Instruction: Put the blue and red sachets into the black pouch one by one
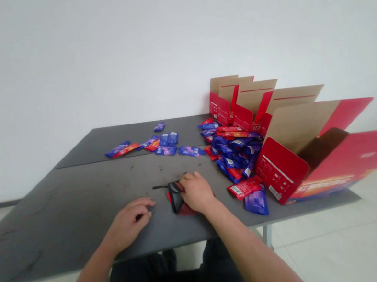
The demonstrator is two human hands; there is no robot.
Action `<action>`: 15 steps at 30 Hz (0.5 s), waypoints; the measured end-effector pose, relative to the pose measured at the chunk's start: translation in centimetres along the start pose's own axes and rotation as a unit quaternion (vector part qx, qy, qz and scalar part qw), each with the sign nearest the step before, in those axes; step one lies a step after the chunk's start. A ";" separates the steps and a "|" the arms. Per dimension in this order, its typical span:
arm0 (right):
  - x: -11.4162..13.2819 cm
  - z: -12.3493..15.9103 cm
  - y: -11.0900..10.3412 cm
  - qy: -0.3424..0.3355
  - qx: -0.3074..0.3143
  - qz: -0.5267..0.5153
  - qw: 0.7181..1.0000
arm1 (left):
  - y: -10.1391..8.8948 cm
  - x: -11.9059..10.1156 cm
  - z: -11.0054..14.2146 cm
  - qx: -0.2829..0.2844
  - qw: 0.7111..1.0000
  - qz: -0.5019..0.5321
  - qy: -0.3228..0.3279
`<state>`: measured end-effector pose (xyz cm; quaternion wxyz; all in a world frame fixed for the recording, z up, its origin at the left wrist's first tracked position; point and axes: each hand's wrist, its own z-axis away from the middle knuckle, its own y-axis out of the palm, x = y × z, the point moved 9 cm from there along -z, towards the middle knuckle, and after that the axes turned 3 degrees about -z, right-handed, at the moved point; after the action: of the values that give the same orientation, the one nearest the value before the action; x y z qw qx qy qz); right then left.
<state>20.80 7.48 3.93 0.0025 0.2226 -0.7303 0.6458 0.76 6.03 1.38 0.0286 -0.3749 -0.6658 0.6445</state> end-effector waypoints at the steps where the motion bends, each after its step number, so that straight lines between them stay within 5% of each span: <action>1: -0.6 -0.1 -0.1 -0.003 0.013 -0.003 1.000 | 0.0 0.0 0.0 -0.001 1.000 -0.002 0.000; 10: -6.6 1.8 -3.3 0.179 -0.056 0.039 0.982 | -0.1 -0.3 0.0 0.007 1.000 -0.010 -0.002; 15: -4.5 8.2 -4.5 0.149 -0.122 -0.044 0.980 | 0.3 0.2 0.1 0.008 1.000 -0.019 -0.015</action>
<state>28.62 0.84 5.49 0.1668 0.1541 -0.7845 0.5771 0.70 6.03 1.02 0.0336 -0.3528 -0.6680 0.6543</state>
